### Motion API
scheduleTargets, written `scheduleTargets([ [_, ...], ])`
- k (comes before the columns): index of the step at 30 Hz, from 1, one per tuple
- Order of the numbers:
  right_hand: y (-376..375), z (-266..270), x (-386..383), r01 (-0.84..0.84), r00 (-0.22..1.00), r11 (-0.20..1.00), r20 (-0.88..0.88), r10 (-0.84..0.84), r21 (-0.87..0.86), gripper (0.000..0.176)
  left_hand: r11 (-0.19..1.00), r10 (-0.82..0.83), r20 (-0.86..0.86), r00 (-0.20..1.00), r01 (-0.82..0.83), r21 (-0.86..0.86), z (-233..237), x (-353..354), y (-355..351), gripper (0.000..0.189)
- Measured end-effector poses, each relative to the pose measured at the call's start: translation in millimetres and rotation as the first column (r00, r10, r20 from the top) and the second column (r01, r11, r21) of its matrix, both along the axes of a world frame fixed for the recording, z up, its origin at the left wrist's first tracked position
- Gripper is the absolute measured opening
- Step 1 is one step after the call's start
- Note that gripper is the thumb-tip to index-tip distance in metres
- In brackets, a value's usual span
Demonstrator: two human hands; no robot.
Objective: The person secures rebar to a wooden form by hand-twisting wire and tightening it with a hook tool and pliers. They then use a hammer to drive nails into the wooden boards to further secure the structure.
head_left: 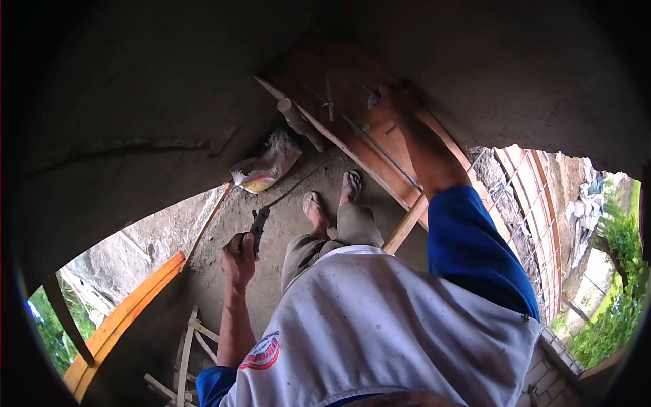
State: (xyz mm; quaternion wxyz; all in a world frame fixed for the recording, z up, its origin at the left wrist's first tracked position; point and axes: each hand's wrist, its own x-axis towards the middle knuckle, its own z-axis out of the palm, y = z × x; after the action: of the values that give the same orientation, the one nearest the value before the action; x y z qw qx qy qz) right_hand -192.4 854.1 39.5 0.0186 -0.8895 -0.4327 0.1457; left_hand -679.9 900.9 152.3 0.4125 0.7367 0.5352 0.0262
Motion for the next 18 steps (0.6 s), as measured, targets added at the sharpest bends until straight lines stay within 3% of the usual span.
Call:
scheduleTargets([
  [2, -11, -35, 11, -0.057, 0.998, 0.976, 0.042, 0.049, 0.212, 0.070, 0.999, 0.023, -0.006, 1.000, -0.023, -0.029, -1, -4, -2, 0.034],
  [5, -17, -131, 53, -0.029, 0.907, 0.903, -0.367, 0.204, 0.430, 0.057, 0.998, 0.042, -0.031, 0.999, -0.044, -0.052, 2, -3, -5, 0.033],
  [8, -24, -143, 37, 0.025, 0.974, 0.878, -0.208, 0.086, 0.478, 0.049, 0.998, 0.014, -0.042, 0.999, -0.016, -0.054, 3, -2, -7, 0.032],
  [11, -16, -118, 25, 0.125, 0.957, 0.926, -0.289, -0.019, 0.355, 0.051, 0.997, -0.007, -0.054, 0.999, 0.003, -0.075, 4, 1, -7, 0.031],
  [14, -14, -104, 15, 0.130, 0.987, 0.942, -0.136, -0.091, 0.309, 0.051, 0.994, 0.014, -0.057, 0.998, -0.020, -0.110, 0, 0, -9, 0.030],
  [18, -9, -78, 2, 0.214, 0.976, 0.956, -0.079, -0.202, 0.200, 0.053, 0.995, -0.031, -0.079, 0.996, 0.023, -0.100, -1, 0, -10, 0.029],
])
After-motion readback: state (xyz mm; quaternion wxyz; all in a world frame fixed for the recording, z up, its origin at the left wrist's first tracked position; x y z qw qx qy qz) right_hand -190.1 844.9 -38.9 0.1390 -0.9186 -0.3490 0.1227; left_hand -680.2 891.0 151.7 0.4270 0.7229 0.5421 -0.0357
